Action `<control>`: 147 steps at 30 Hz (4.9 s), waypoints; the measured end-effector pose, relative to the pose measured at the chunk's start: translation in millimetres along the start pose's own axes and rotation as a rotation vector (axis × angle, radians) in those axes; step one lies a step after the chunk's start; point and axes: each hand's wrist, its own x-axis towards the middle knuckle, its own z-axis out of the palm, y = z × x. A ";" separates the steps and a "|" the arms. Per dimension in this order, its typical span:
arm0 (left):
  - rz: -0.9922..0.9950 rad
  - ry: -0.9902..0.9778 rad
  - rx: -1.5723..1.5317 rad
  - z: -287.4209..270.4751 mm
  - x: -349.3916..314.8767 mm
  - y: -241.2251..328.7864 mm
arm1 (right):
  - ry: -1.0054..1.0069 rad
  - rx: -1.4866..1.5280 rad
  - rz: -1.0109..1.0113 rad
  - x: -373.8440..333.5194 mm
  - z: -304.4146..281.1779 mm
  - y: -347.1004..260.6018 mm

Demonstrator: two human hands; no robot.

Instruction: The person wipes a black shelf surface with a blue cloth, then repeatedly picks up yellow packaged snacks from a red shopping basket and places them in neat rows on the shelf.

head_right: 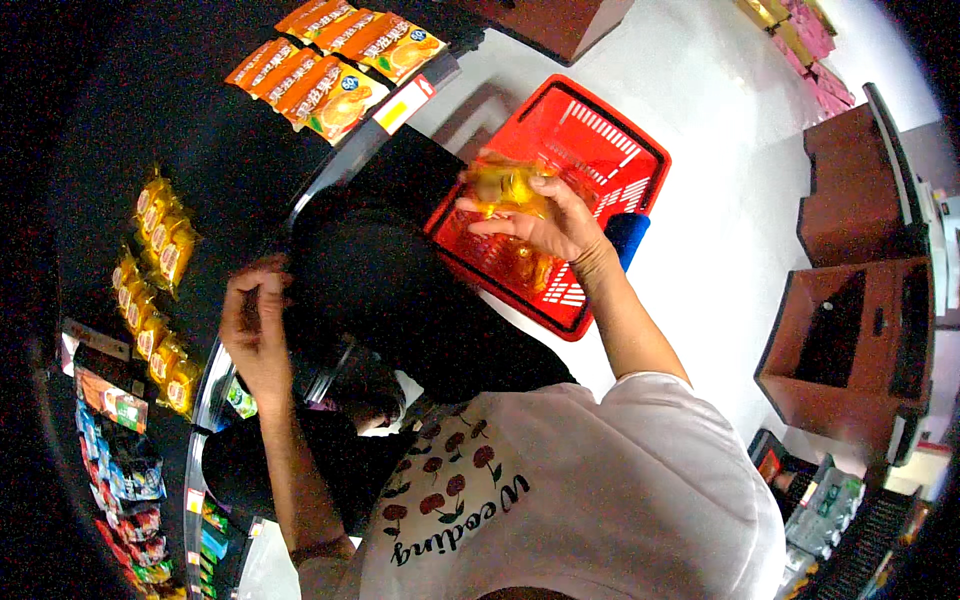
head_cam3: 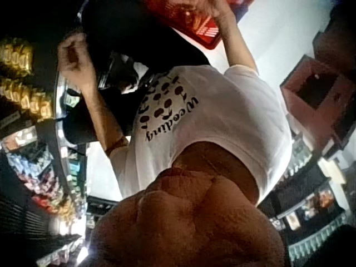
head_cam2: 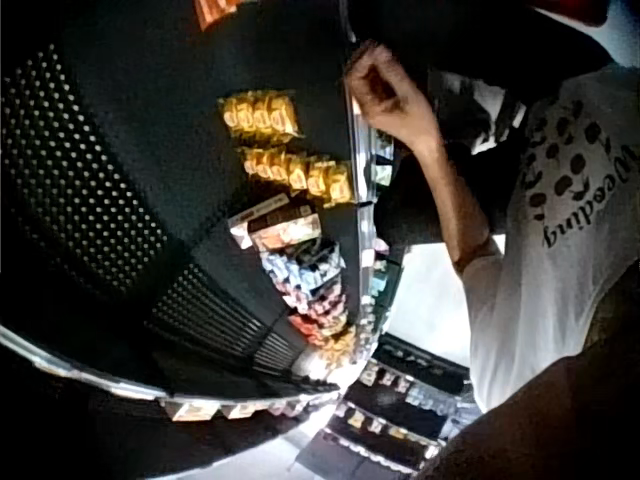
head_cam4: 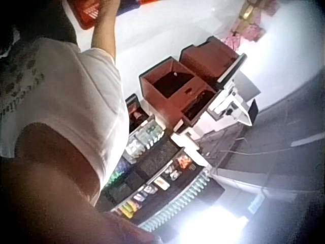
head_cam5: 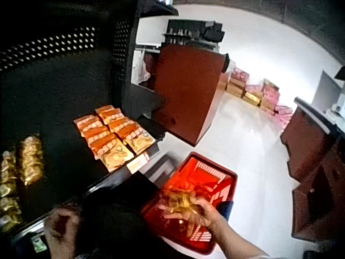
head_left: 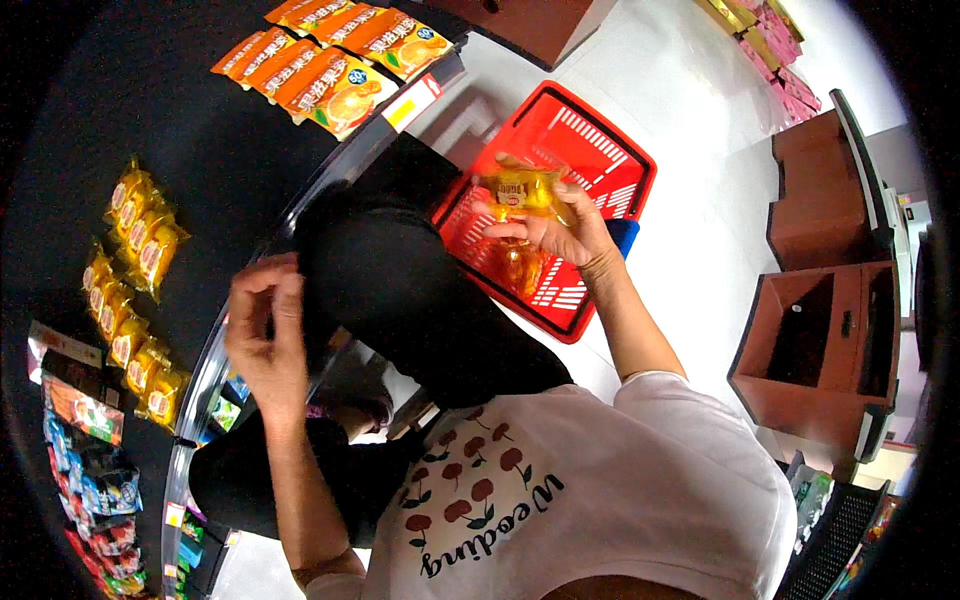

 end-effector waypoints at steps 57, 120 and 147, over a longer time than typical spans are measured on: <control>-0.185 0.623 -0.062 -87.6 -53.0 5.7 | -0.254 -0.745 0.143 127.0 184.7 132.2; 0.036 0.447 0.138 -78.6 -11.9 -52.4 | 0.014 -0.824 -0.594 108.1 142.8 5.9; 0.007 0.225 0.281 -0.8 -33.4 -44.7 | 0.287 -0.615 -0.211 -57.1 -423.9 188.3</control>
